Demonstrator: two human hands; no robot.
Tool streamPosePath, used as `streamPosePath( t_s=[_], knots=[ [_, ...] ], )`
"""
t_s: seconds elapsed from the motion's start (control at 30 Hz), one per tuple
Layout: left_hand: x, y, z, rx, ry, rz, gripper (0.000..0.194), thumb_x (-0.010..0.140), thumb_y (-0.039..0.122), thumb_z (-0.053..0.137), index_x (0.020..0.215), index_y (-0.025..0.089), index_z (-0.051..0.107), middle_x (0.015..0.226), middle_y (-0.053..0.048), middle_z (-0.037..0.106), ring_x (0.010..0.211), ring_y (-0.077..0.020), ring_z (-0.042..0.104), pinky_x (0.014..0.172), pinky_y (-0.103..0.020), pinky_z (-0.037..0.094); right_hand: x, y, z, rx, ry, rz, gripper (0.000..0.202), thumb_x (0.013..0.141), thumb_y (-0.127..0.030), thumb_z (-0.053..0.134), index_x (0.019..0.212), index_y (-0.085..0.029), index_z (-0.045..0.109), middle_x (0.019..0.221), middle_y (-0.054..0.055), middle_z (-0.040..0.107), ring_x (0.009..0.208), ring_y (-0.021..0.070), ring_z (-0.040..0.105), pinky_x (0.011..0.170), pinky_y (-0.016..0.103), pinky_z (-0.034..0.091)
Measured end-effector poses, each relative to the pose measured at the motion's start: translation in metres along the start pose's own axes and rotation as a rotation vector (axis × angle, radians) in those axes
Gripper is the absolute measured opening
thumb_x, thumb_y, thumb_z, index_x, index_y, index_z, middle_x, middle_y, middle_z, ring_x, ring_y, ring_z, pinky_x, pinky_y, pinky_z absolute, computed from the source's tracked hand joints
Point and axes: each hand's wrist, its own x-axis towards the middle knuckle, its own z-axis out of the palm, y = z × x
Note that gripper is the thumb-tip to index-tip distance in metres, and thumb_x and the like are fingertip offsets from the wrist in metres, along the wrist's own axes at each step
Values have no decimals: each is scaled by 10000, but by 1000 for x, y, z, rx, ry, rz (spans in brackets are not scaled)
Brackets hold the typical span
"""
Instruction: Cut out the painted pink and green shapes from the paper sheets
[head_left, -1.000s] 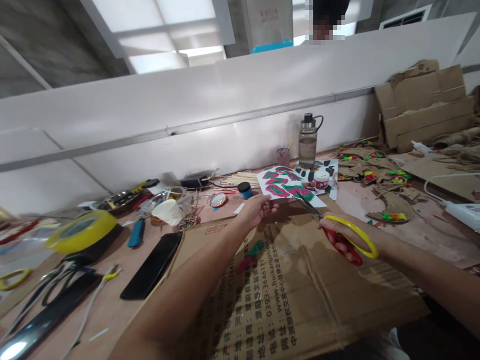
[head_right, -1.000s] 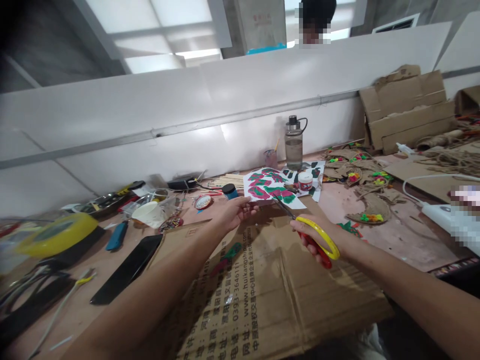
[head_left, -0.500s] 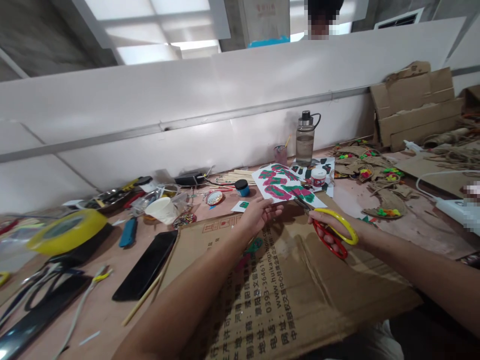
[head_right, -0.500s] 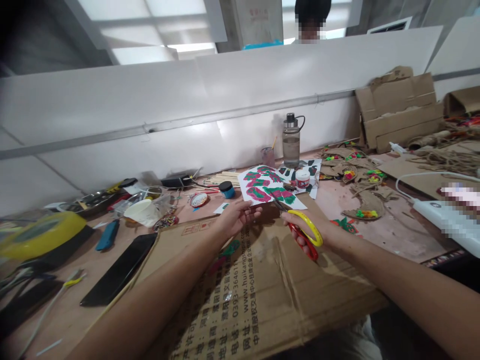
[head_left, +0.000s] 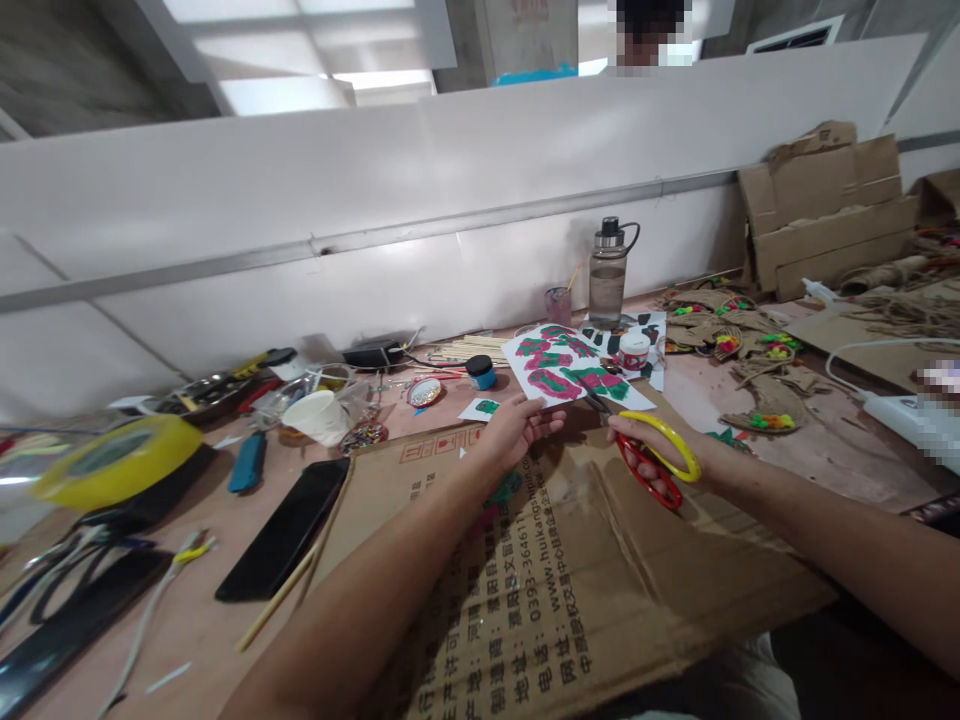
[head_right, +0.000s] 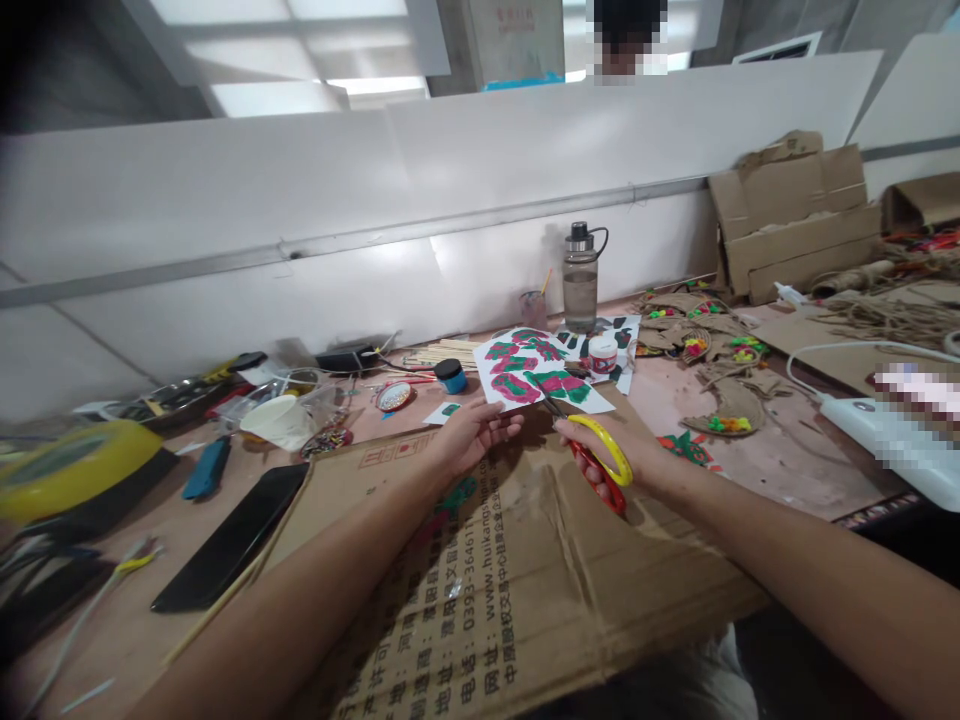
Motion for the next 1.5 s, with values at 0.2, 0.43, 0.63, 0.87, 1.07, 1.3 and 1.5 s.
streamPosePath(
  t_s=[0.2, 0.43, 0.63, 0.87, 1.07, 1.3, 1.5],
  knots=[
    [-1, 0, -1, 23, -6, -3, 141, 911, -3, 611, 894, 103, 702, 848, -133, 785, 704, -175, 766, 710, -273, 659, -4, 0, -9, -8, -10, 7, 406, 1045, -390, 694, 1387, -176, 652, 1386, 124, 663, 1170, 265, 693, 978, 480, 614],
    [1, -2, -3, 16, -20, -9, 146, 915, -2, 611, 894, 114, 699, 821, -117, 780, 698, -173, 764, 712, -275, 661, -4, -6, -8, -32, -24, 40, 411, 1042, -386, 698, 1391, -175, 649, 1388, 125, 661, 1175, 267, 692, 979, 484, 614],
    [2, -2, -5, 25, -29, -11, 108, 903, 11, 652, 911, 102, 710, 847, -142, 785, 708, -184, 766, 756, -305, 664, -7, -9, 1, -48, -37, 78, 390, 1034, -516, 664, 1172, -151, 678, 890, 43, 726, 641, 145, 676, 578, 269, 584],
    [1, -1, -4, 27, -21, -17, 136, 915, 2, 617, 905, 105, 707, 837, -133, 781, 699, -178, 764, 738, -295, 667, -13, -17, 3, -47, -48, 79, 446, 928, -640, 686, 1013, -214, 588, 475, -76, 472, 314, 104, 432, 334, 194, 335],
    [2, -2, -5, 18, -31, -25, 154, 917, -6, 600, 906, 103, 708, 835, -130, 782, 701, -172, 766, 710, -270, 668, -15, -19, 6, -50, -29, 76, 450, 940, -656, 647, 1001, -214, 586, 469, -74, 464, 300, 87, 375, 345, 192, 298],
    [4, -4, -7, 17, -46, -21, 149, 904, -5, 621, 911, 112, 712, 823, -122, 782, 713, -173, 771, 714, -263, 671, -15, -17, 4, -45, -51, 74, 449, 931, -652, 667, 988, -215, 583, 488, -68, 471, 320, 95, 388, 353, 202, 317],
    [4, -6, -7, 12, -39, -31, 130, 891, -11, 658, 924, 101, 716, 879, -144, 791, 727, -183, 775, 743, -286, 673, -10, -15, -2, -46, -85, 81, 456, 936, -656, 693, 935, -233, 523, 534, -77, 458, 361, 77, 385, 351, 183, 321]
  ],
)
